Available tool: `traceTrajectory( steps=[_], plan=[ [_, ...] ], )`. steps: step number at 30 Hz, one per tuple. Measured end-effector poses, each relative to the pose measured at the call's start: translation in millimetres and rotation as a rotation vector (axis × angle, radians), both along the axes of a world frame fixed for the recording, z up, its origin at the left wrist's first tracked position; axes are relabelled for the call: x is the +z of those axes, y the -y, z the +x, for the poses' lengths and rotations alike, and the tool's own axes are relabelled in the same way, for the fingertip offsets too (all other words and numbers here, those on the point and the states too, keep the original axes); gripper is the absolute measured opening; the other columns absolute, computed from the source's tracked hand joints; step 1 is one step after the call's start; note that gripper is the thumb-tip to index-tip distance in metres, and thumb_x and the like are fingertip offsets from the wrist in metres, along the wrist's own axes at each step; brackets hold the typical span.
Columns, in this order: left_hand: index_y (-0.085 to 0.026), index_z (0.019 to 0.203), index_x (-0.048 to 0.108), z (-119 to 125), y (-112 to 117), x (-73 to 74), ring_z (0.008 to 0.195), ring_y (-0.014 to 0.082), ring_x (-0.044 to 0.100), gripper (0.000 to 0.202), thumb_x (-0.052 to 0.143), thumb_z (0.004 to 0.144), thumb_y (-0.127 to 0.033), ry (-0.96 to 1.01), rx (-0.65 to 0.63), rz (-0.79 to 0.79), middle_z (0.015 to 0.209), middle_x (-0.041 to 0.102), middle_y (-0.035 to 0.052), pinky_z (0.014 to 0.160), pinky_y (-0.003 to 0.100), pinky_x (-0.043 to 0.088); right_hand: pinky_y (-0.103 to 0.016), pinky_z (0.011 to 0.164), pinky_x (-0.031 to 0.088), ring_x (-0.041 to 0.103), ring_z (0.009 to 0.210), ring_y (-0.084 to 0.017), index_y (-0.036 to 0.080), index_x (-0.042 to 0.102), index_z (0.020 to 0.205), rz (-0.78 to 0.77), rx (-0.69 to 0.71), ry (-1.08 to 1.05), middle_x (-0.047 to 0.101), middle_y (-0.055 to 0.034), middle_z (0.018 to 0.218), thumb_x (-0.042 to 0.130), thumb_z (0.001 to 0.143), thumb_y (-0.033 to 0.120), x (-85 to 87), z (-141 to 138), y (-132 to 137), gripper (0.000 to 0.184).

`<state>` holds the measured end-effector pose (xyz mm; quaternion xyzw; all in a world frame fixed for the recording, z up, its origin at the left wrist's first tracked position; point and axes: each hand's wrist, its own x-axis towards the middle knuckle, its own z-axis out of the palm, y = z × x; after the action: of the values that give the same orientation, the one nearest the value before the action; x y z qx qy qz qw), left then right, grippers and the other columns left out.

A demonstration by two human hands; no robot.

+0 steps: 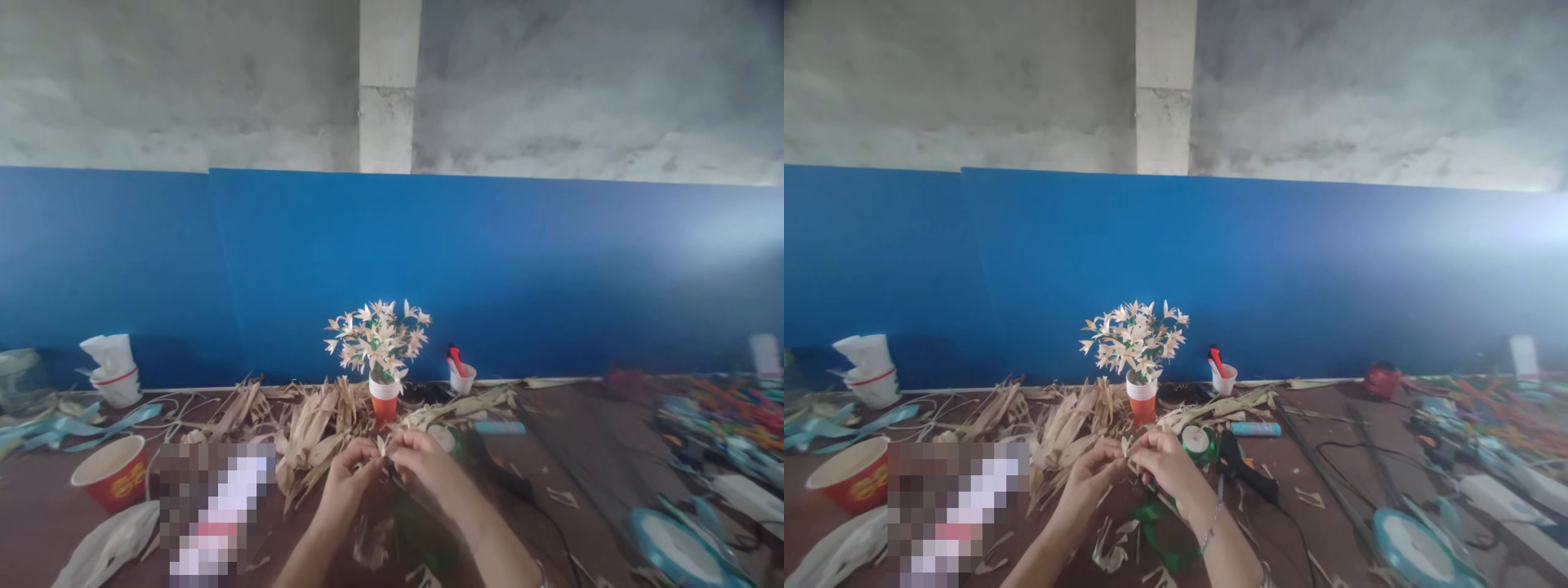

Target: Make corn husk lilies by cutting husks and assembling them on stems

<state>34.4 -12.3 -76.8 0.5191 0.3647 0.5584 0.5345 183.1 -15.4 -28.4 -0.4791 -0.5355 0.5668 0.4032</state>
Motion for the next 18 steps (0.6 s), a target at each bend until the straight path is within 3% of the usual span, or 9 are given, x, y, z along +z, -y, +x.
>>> traceTrajectory(
  steps=[3,5,7,10,13,18],
  plan=[
    [-0.015,0.063,0.065,2.6,-2.1,-4.7,0.056,0.0115,0.052,0.033,0.079,0.058,-0.044,0.129,-0.041,-0.151,0.067,0.058,0.0007,0.055,0.023,0.042,-0.023,0.05,0.035,0.048,0.049,-0.011,0.018,0.06,0.069,0.051,-0.049,0.115,0.056,0.003,0.056,0.056,0.073,0.035,-2.0,13.7,0.6,0.018],
    [-0.016,0.064,0.062,3.9,-2.5,-5.6,0.049,0.0086,0.047,0.035,0.08,0.055,-0.044,0.192,-0.016,-0.232,0.058,0.055,-0.0027,0.05,0.021,0.039,-0.026,0.056,0.04,0.057,0.059,-0.016,0.018,0.062,0.077,0.156,-0.164,0.317,0.063,-0.0016,0.066,0.052,0.078,0.037,-5.4,35.1,0.1,0.022],
    [-0.017,0.064,0.06,4.8,-1.8,-4.0,0.046,0.0076,0.046,0.036,0.081,0.054,-0.044,0.238,0.005,-0.272,0.054,0.053,-0.0046,0.048,0.02,0.036,-0.03,0.072,0.043,0.061,0.083,-0.023,0.019,0.063,0.086,0.281,-0.332,0.634,0.067,-0.007,0.086,0.05,0.08,0.029,-10.7,63.9,0.9,0.017],
    [-0.017,0.063,0.058,5.9,1.2,1.4,0.048,0.0077,0.047,0.037,0.081,0.053,-0.044,0.286,0.002,-0.262,0.055,0.053,-0.0053,0.049,0.019,0.036,-0.037,0.078,0.041,0.059,0.097,-0.032,0.015,0.061,0.095,0.224,-0.53,1.246,0.063,-0.0163,0.099,0.05,0.075,0.011,-20.9,105.7,6.3,0.023],
    [-0.017,0.064,0.058,6.6,5.7,7.5,0.053,0.0083,0.049,0.035,0.08,0.056,-0.043,0.3,-0.002,-0.251,0.059,0.056,-0.0048,0.053,0.019,0.037,-0.042,0.076,0.041,0.057,0.099,-0.037,0.01,0.058,0.101,0.069,-0.508,1.491,0.06,-0.0221,0.103,0.043,0.077,0.007,-29.5,129.0,14.2,0.029],
    [-0.017,0.069,0.061,6.4,8.7,9.5,0.055,0.0085,0.05,0.034,0.077,0.06,-0.045,0.31,-0.015,-0.291,0.062,0.059,-0.0033,0.055,0.019,0.038,-0.045,0.08,0.041,0.054,0.108,-0.035,0.016,0.053,0.101,-0.016,-0.296,1.379,0.06,-0.018,0.109,0.042,0.076,0.008,-34.3,128.9,21.8,0.029]
  ],
)
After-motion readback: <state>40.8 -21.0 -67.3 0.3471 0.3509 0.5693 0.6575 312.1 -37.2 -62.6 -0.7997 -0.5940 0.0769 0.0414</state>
